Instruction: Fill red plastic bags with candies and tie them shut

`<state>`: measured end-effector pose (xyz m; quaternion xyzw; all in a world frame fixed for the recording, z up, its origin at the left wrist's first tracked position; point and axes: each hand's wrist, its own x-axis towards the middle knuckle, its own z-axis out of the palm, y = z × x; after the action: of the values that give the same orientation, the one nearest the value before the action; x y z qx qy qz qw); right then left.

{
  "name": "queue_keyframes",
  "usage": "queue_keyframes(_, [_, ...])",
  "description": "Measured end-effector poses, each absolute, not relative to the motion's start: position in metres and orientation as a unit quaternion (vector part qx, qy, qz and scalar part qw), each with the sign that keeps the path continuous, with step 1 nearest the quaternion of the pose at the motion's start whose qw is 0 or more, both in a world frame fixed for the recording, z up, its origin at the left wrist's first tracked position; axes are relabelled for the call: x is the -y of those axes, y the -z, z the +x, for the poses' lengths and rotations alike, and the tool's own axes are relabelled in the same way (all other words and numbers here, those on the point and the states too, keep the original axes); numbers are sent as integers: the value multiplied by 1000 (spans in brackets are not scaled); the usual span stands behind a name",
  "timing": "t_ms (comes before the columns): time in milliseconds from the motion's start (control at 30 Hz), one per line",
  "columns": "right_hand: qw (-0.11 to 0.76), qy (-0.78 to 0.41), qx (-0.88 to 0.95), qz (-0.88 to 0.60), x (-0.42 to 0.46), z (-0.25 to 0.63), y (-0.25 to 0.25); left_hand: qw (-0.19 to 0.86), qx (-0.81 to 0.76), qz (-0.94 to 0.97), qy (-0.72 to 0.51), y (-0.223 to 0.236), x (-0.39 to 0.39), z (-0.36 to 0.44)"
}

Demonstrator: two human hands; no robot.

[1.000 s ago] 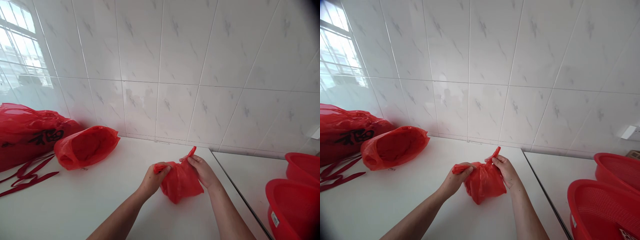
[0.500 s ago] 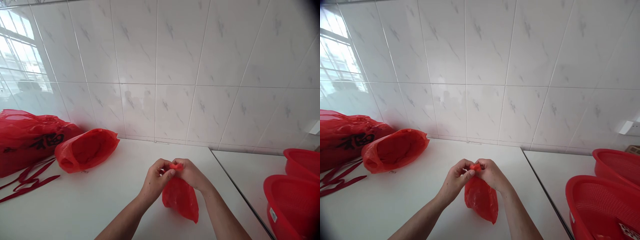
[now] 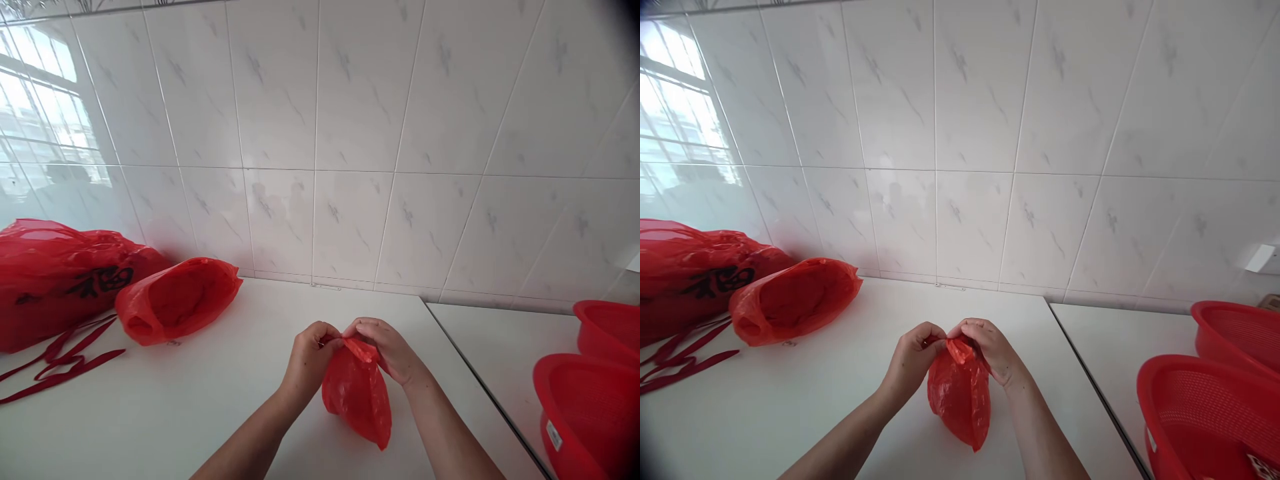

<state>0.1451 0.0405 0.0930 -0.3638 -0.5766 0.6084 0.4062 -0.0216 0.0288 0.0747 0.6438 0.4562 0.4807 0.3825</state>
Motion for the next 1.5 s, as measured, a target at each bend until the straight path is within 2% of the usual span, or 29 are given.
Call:
queue_keyframes(100, [393, -595, 588, -381, -42, 145, -91, 429, -455, 620, -474, -75, -32, -24])
queue_keyframes(267, [368, -529, 646, -409, -37, 140, -91, 444, -456, 645, -423, -74, -36, -28])
queue_keyframes(533, [337, -361, 693, -526, -38, 135, -84, 331, -506, 703, -374, -73, -31, -25])
queue_keyframes(700, [343, -301, 688, -565, -40, 127, -81, 336, -507, 692, -389, -75, -30, -23])
queue_keyframes(800, [371, -332, 676, -543, -39, 125, -84, 333, -504, 690, -400, -75, -30, -22])
queue_keyframes(967, [393, -468, 620, -492, -40, 135, -88, 272, -481, 730, -402, -71, -29, -22])
queue_keyframes(1133, [416, -527, 572, -472, -49, 143, -76, 228, -458, 764, -393, -70, -23, -18])
queue_keyframes(1367, [472, -525, 502, -500, -69, 149, -50, 251, -339, 866, -269, -71, -1, -4])
queue_keyframes(1500, [472, -514, 504, -509, -75, 164, -39, 281, -377, 852, -231, -74, -2, -13])
